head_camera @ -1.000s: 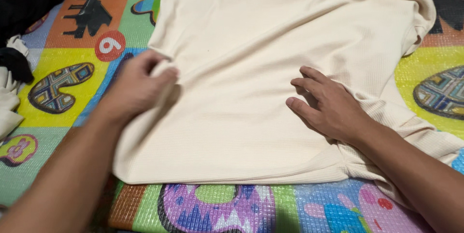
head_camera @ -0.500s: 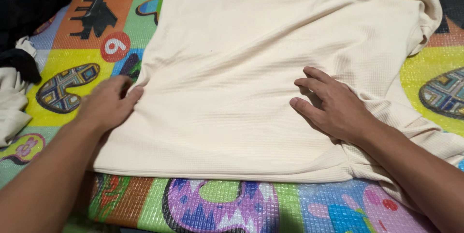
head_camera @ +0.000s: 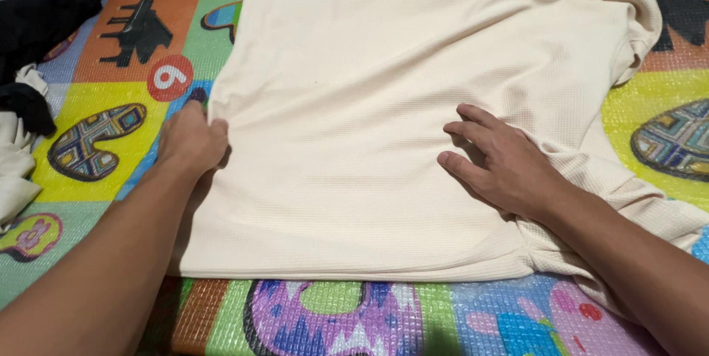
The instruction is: The person folds a beige garment on a colorful alphabet mat, turning the item inside out, smoothing the fabric, and folding the sides toward the center.
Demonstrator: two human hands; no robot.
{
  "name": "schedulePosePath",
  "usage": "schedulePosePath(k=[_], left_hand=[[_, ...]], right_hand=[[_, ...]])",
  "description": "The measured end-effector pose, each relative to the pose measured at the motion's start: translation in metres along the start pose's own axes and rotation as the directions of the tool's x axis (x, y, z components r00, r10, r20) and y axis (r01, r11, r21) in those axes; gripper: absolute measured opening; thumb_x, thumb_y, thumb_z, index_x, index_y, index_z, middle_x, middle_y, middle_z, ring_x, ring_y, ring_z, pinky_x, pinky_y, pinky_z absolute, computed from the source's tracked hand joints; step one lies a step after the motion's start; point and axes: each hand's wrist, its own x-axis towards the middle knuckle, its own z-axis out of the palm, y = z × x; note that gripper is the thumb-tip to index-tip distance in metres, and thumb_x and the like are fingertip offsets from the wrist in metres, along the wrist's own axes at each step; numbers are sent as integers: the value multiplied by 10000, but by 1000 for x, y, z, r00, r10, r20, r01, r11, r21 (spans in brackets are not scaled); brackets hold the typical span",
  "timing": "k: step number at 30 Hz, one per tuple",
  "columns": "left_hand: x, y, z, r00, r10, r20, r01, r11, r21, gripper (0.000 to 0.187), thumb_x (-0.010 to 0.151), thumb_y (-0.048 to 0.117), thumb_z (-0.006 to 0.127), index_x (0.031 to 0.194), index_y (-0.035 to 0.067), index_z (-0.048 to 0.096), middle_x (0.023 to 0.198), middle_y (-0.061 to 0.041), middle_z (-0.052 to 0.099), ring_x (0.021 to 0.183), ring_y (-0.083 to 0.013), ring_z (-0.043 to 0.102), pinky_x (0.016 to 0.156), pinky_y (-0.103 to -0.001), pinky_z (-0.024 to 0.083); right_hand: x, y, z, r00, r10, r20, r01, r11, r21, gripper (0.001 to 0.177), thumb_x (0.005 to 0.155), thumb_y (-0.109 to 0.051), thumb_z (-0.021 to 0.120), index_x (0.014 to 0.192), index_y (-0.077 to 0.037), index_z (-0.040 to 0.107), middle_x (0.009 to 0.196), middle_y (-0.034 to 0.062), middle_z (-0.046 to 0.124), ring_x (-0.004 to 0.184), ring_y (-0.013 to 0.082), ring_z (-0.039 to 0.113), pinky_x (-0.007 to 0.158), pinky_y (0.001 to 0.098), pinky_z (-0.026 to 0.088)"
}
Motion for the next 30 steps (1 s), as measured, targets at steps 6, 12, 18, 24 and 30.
schedulePosePath(k=[6, 12, 18, 24, 30], left_hand=[[13, -28, 9, 954, -7, -301, -7, 999, -47, 534, 699, 163, 786, 1193, 40, 625, 1198, -223, 636, 1154, -439, 588, 978, -533, 440], [39, -20, 14, 965, 154, -210, -179, 978, -104, 445, 848, 189, 703, 1252, 12, 640, 1241, -228, 649, 1214, -405, 585, 1066, -494, 434], [60, 18, 20, 983, 108, -149, -116, 992, -47, 575, 805, 208, 745, 1332, 21, 610, 1290, -217, 626, 1268, -411, 509, 1057, -551, 368], [67, 24, 29, 946, 197, -258, -195, 980, 33, 507, 701, 116, 782, 1178, 3, 654, 1200, -214, 621, 1191, -441, 492, 1034, -586, 337], [50, 39, 16, 856, 351, -379, -377, 926, 5, 254, 887, 121, 726, 1086, -19, 652, 1143, -211, 644, 1142, -414, 544, 1005, -557, 366]], right_hand=[[0, 3, 1, 1000, -27, -2, 27, 1000, 4, 561, 901, -433, 634, 1316, -55, 637, 1537, 206, 459, 1332, 398, 510, 1061, 468, 432], [0, 3, -2, 999, -45, -14, 45, 998, 40, 559, 884, -416, 654, 1301, -45, 640, 1531, 214, 465, 1319, 396, 529, 1025, 450, 463], [0, 3, -1, 996, -74, -42, 75, 997, 9, 538, 893, -394, 667, 1289, -32, 649, 1507, 229, 484, 1331, 413, 513, 1048, 474, 441], [2, 0, -1, 999, -20, -26, 20, 1000, 20, 526, 889, -408, 655, 1267, -43, 656, 1498, 220, 493, 1309, 403, 524, 1046, 473, 442], [2, 0, -1, 999, -27, -43, 27, 1000, 5, 518, 893, -410, 651, 1258, -43, 666, 1489, 215, 500, 1297, 401, 533, 1042, 490, 431]])
